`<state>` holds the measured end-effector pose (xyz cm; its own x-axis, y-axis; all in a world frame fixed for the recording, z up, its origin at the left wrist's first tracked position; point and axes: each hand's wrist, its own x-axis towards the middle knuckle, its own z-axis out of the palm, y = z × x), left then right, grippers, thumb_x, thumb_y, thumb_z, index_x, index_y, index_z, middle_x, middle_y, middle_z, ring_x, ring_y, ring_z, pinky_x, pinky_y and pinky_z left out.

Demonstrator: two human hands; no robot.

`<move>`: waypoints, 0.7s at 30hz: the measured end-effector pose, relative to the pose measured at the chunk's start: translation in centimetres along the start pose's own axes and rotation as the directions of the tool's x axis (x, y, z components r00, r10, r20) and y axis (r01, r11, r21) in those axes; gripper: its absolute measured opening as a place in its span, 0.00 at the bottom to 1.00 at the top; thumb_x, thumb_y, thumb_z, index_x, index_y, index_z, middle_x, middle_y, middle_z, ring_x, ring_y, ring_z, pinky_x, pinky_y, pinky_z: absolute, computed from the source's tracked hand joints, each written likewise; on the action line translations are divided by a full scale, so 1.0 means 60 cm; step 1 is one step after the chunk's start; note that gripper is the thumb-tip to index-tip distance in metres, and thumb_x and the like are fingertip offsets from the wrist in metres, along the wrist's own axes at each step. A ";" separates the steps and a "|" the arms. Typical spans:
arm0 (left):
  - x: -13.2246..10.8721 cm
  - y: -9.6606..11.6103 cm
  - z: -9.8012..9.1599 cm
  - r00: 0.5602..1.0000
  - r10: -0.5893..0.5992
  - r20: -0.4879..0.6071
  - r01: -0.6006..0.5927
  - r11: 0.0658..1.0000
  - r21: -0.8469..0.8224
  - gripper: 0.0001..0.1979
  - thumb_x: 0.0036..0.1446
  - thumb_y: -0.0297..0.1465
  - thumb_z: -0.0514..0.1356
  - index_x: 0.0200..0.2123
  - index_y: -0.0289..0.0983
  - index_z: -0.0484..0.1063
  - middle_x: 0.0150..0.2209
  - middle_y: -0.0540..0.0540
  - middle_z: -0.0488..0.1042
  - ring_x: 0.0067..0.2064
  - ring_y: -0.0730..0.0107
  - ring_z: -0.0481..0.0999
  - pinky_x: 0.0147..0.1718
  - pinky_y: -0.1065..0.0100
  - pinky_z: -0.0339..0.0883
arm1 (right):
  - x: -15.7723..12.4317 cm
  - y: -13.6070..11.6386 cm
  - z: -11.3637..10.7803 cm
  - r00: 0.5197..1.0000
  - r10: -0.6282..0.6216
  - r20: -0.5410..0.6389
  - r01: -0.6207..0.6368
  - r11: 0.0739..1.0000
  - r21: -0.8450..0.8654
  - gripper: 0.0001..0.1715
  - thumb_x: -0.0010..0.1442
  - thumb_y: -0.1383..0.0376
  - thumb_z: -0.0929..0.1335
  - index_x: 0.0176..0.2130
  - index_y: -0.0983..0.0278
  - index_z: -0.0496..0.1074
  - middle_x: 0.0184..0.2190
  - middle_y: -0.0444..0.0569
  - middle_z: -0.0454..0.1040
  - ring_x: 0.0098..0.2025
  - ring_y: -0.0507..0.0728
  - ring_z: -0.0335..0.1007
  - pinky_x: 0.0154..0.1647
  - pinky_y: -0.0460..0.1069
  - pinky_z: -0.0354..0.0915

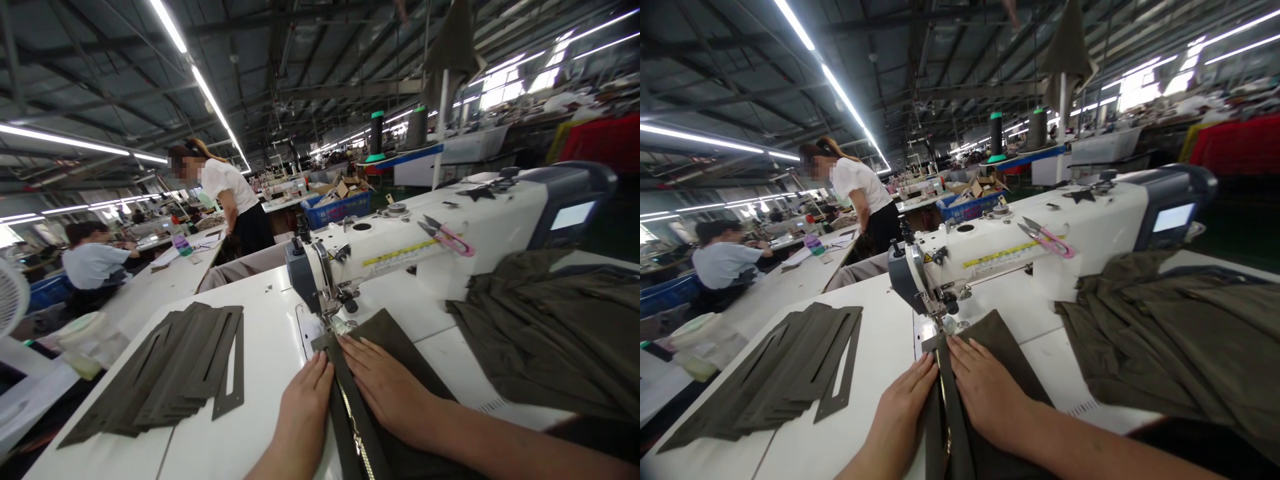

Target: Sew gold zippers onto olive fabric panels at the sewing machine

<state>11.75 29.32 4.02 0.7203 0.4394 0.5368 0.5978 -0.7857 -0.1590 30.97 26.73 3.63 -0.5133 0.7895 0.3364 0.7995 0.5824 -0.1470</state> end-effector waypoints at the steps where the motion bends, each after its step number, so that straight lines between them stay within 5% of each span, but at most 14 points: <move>1: 0.001 -0.001 0.004 1.000 0.015 0.020 -0.015 1.000 0.009 0.19 0.58 0.18 0.43 0.46 0.30 0.69 0.46 0.36 0.73 0.47 0.62 0.73 0.43 0.63 0.70 | 0.000 0.000 -0.001 1.000 0.002 0.001 -0.002 1.000 0.005 0.26 0.61 0.71 0.55 0.58 0.74 0.58 0.59 0.59 0.55 0.61 0.60 0.50 0.59 0.58 0.54; 12: 0.007 -0.018 0.007 0.996 0.083 0.042 -0.086 0.994 0.073 0.18 0.60 0.22 0.44 0.48 0.32 0.68 0.47 0.40 0.73 0.48 0.64 0.73 0.42 0.66 0.72 | 0.003 -0.001 0.018 0.988 0.123 -0.092 -0.116 0.991 0.072 0.27 0.61 0.71 0.59 0.59 0.68 0.56 0.56 0.61 0.60 0.57 0.63 0.56 0.56 0.60 0.56; 21: -0.009 -0.037 0.027 0.998 0.061 0.021 -0.060 0.998 -0.023 0.16 0.61 0.28 0.47 0.51 0.37 0.65 0.49 0.42 0.71 0.50 0.64 0.70 0.47 0.67 0.69 | 0.011 0.012 -0.006 0.995 0.098 0.012 -0.098 0.979 0.180 0.33 0.60 0.54 0.61 0.60 0.63 0.54 0.57 0.66 0.58 0.57 0.69 0.55 0.54 0.63 0.54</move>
<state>10.62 31.56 2.74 0.7625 0.3996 0.5089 0.5449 -0.8207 -0.1719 31.32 27.61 4.08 -0.4366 0.8448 0.3092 0.7769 0.5274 -0.3439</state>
